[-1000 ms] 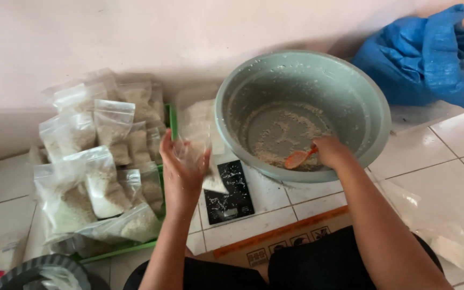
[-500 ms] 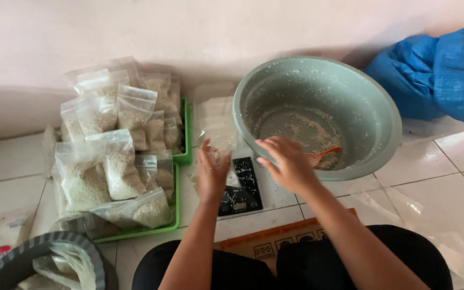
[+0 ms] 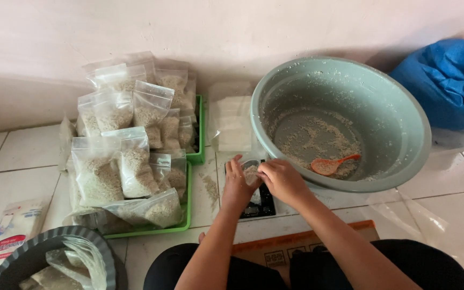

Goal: Scooping granular material from a large basin into small plastic containers and weighing them for packaging.

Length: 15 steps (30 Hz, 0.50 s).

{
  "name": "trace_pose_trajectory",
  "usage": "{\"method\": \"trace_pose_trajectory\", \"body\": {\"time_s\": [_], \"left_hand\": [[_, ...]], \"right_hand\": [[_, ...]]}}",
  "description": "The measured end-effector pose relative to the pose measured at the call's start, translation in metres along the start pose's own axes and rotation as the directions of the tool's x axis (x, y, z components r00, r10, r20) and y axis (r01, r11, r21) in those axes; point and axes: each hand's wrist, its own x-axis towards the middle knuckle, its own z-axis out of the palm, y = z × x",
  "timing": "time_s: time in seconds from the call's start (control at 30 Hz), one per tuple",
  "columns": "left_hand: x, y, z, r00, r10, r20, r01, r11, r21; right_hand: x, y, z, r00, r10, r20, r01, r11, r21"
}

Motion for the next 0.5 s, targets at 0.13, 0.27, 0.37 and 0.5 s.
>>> {"method": "trace_pose_trajectory", "body": {"time_s": [0.13, 0.27, 0.37, 0.5], "left_hand": [[0.015, -0.011, -0.041, 0.913, -0.123, 0.389, 0.157, 0.986, -0.056], [0.014, -0.004, -0.076, 0.907, -0.064, 0.415, 0.008, 0.991, 0.137], [0.015, -0.001, -0.085, 0.942, -0.003, 0.334, -0.029, 0.995, 0.092], [0.011, 0.003, -0.083, 0.959, 0.046, 0.279, -0.052, 0.999, 0.016]], "right_hand": [[-0.001, 0.002, -0.010, 0.998, -0.050, -0.030, 0.050, 0.999, 0.013], [-0.007, 0.014, -0.011, 0.985, -0.169, 0.024, 0.170, 0.961, -0.217], [-0.009, 0.015, -0.014, 0.984, -0.167, 0.059, 0.176, 0.957, -0.229], [-0.017, 0.017, -0.009, 0.987, -0.152, 0.056, 0.161, 0.954, -0.254]]}}
